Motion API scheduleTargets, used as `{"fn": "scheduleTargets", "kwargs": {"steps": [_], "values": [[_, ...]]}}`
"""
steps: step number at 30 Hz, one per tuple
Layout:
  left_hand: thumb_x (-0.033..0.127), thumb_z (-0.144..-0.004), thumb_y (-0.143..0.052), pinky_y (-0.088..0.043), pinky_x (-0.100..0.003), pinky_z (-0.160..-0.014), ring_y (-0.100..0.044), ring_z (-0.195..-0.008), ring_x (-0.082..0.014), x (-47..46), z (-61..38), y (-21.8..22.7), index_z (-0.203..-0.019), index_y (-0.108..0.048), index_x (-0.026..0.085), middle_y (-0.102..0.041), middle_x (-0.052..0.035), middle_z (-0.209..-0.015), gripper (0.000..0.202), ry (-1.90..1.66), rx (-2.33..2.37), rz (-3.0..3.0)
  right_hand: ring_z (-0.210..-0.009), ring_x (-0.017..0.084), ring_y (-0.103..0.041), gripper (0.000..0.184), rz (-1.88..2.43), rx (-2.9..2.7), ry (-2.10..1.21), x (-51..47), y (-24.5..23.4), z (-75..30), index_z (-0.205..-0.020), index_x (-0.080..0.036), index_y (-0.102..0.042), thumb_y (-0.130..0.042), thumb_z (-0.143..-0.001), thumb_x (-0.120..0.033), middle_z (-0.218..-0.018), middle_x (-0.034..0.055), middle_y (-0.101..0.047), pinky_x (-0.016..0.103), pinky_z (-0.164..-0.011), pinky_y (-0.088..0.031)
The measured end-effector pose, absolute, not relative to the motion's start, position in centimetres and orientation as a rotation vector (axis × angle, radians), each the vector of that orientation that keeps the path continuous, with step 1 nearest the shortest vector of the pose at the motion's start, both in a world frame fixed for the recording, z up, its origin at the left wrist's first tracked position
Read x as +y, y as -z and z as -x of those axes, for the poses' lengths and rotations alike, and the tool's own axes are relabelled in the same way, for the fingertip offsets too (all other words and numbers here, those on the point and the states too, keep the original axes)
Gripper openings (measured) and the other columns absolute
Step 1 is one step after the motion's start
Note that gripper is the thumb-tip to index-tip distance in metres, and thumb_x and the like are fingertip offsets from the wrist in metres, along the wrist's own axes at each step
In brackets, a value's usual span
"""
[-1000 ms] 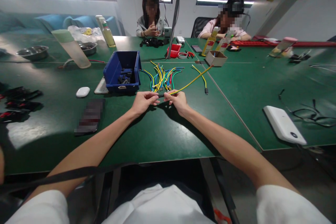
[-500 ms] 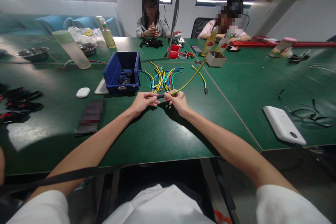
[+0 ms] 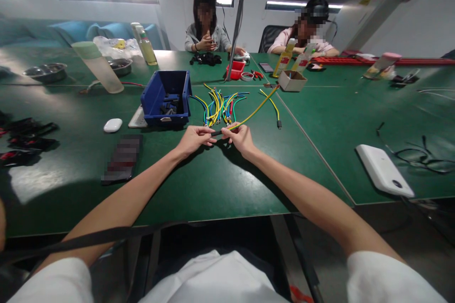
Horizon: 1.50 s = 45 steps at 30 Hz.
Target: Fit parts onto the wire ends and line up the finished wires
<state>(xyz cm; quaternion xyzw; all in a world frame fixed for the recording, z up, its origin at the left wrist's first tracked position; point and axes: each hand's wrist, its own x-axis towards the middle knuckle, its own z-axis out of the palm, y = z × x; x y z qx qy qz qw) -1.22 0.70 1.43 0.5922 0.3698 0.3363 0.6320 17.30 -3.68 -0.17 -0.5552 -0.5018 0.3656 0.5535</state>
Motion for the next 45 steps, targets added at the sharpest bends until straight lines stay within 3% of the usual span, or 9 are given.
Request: {"fn": "scheduleTargets", "kwargs": {"steps": [6, 14, 29, 38, 45], "values": [[0.032, -0.066, -0.077, -0.056, -0.028, -0.061, -0.073, -0.072, -0.0226, 0.3, 1.0, -1.3, -0.091, -0.070, 0.008, -0.073, -0.0097, -0.074, 0.035, -0.809, 0.849, -1.378, -0.061, 0.021, -0.069, 0.033, 1.296, -1.175, -0.877, -3.8, 0.1, -17.3, -0.077, -0.016, -0.065, -0.073, -0.071, -0.048, -0.066, 0.0066, -0.071, 0.024, -0.045, -0.048], [0.026, -0.063, -0.076, -0.056, -0.027, -0.057, -0.072, -0.070, -0.0216, -0.1, 0.6, -1.5, -0.089, -0.069, 0.009, -0.074, -0.0119, -0.084, 0.032, -0.837, 0.904, -1.254, -0.052, 0.016, -0.064, 0.036, 1.299, -1.186, -0.909, -4.0, -0.5, -17.2, -0.079, -0.016, -0.063, -0.072, -0.072, -0.050, -0.063, 0.0057, -0.070, 0.024, -0.046, -0.047], [0.023, -0.068, -0.080, -0.055, -0.022, -0.062, -0.072, -0.076, -0.0181, 0.5, 1.1, -1.7, -0.097, -0.070, 0.008, -0.074, -0.0138, -0.093, 0.033, -0.707, 0.783, -1.093, -0.062, 0.016, -0.067, 0.042, 1.197, -1.053, -1.051, -3.8, -0.6, -17.0, -0.078, -0.020, -0.055, -0.073, -0.068, -0.056, -0.063, 0.0009, -0.065, 0.021, -0.048, -0.046], [0.030, -0.069, -0.082, -0.057, -0.028, -0.069, -0.073, -0.082, -0.0214, 0.5, 1.0, -1.3, -0.102, -0.070, 0.009, -0.074, -0.0146, -0.094, 0.041, -0.712, 0.789, -1.172, -0.061, 0.016, -0.068, 0.042, 1.187, -1.019, -1.040, -3.6, -0.6, -17.1, -0.077, -0.020, -0.053, -0.076, -0.066, -0.053, -0.060, -0.0015, -0.062, 0.021, -0.048, -0.047], [0.035, -0.067, -0.081, -0.056, -0.028, -0.067, -0.073, -0.078, -0.0213, 0.3, 0.7, -0.6, -0.098, -0.072, 0.010, -0.074, -0.0115, -0.091, 0.040, -0.771, 0.840, -1.309, -0.059, 0.016, -0.068, 0.037, 1.226, -1.094, -0.955, -3.3, 0.2, -17.2, -0.080, -0.019, -0.056, -0.075, -0.069, -0.049, -0.061, -0.0004, -0.065, 0.022, -0.048, -0.049]]}}
